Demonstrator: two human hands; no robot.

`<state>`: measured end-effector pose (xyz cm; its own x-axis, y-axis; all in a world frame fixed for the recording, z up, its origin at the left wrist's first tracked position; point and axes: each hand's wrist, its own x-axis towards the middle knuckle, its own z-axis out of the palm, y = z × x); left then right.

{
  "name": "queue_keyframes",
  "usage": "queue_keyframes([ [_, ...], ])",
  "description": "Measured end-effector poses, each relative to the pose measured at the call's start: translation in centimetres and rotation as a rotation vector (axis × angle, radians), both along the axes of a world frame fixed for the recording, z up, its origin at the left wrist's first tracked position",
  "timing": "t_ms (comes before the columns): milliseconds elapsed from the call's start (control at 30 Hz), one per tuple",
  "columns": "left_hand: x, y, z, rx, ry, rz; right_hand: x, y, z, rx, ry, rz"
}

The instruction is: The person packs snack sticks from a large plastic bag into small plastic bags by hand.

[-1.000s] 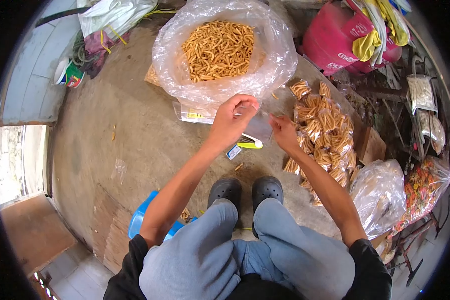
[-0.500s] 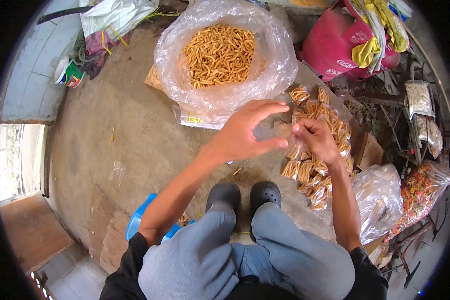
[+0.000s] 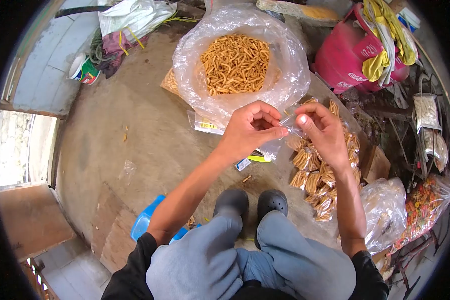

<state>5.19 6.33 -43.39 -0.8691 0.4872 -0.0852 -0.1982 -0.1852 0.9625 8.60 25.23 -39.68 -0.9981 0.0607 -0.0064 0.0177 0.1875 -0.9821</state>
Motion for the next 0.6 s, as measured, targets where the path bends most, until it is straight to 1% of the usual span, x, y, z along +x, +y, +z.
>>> queue_keyframes([
  [33,0.0,-0.1,0.1,-0.002,0.003,0.005,0.1,0.4,0.9,0.079,-0.067,0.043],
  [67,0.1,-0.2,0.2,-0.021,0.031,0.027,0.0,0.7,1.1,0.077,-0.065,0.046],
  [133,0.1,-0.3,0.2,-0.040,0.059,0.048,0.0,1.1,1.2,0.409,-0.026,0.161],
  [300,0.0,0.2,-0.1,-0.022,0.182,0.117,0.5,1.3,1.4,0.324,-0.085,0.139],
  [367,0.0,0.4,0.1,0.000,0.149,0.116,0.7,1.5,1.3,0.295,-0.105,0.114],
  [433,0.0,0.5,0.3,0.023,0.116,0.114,0.8,1.6,0.8,0.144,-0.035,0.084],
  [467,0.0,0.5,0.4,0.018,0.120,0.117,0.8,1.8,0.7,0.146,-0.034,0.079],
  [533,0.0,0.6,0.6,0.016,0.123,0.115,0.8,2.0,0.5,0.025,0.008,0.075],
  [600,0.1,0.7,0.7,0.018,0.167,0.117,0.7,2.1,0.7,0.061,0.013,0.070],
])
